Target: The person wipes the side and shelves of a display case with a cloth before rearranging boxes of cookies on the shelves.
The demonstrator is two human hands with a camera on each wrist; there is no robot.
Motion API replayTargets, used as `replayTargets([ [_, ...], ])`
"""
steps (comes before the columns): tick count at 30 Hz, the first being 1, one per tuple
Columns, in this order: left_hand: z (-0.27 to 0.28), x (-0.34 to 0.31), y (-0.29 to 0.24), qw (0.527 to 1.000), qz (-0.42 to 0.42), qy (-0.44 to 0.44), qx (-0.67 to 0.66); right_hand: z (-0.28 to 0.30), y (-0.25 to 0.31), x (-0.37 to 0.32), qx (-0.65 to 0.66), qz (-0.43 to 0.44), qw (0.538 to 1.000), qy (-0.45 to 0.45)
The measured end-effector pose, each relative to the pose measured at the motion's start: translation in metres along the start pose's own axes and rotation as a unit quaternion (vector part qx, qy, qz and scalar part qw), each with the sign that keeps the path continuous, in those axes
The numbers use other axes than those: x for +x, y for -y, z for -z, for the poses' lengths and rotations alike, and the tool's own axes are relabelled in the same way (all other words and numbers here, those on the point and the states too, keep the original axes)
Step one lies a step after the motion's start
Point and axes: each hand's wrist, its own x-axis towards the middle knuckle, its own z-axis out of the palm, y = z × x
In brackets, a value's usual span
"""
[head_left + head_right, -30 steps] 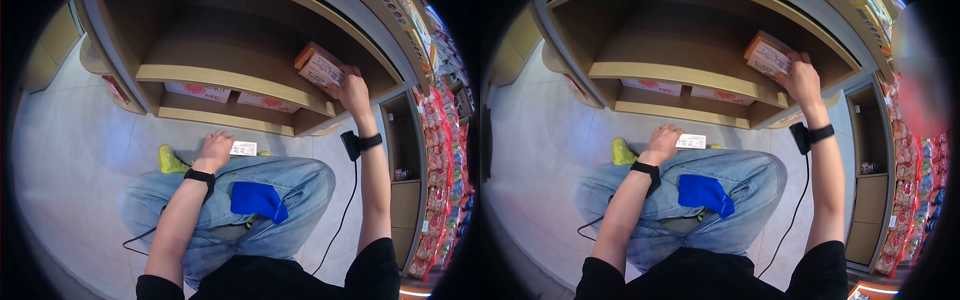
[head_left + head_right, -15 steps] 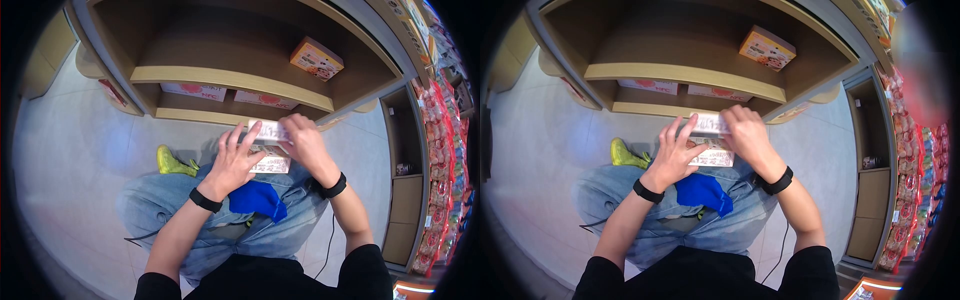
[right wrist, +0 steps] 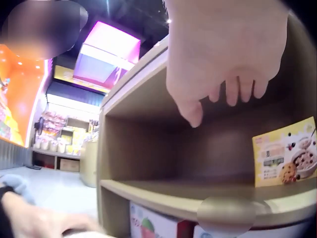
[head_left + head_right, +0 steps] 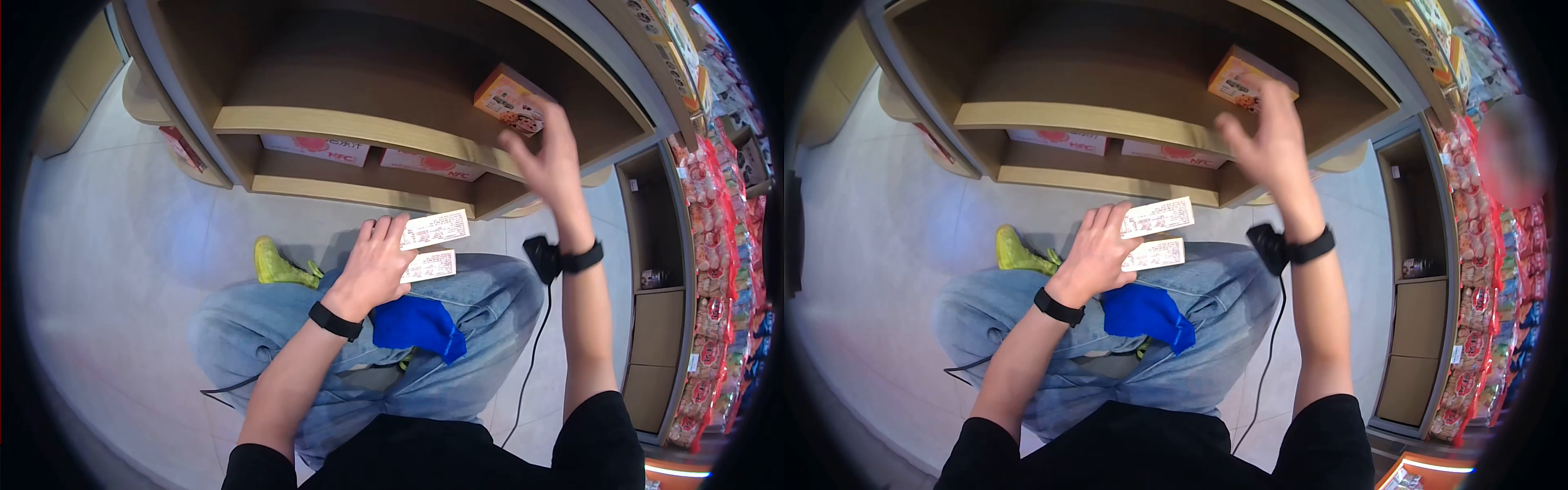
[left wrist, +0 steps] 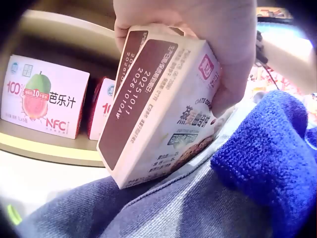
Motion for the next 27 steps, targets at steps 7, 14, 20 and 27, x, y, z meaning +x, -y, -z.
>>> replayTargets([
  [7,-0.005,-0.002,0.002,1.000,0.010,-0.017,-0.010,-0.041,-0.127,0.032,-0.267,-0.107,0.957,0.032],
  [14,0.000,0.001,0.001,0.999,0.042,0.003,-0.007,-0.036,-0.086,0.028,-0.264,-0.069,0.952,0.138],
  [20,-0.005,0.002,0.004,0.998,0.054,0.032,-0.009,-0.062,0.061,-0.025,-0.141,0.151,0.977,0.061],
  [27,-0.027,-0.006,0.017,0.996,0.087,-0.004,-0.034,-0.124,0.100,-0.069,0.002,0.225,0.972,0.075],
])
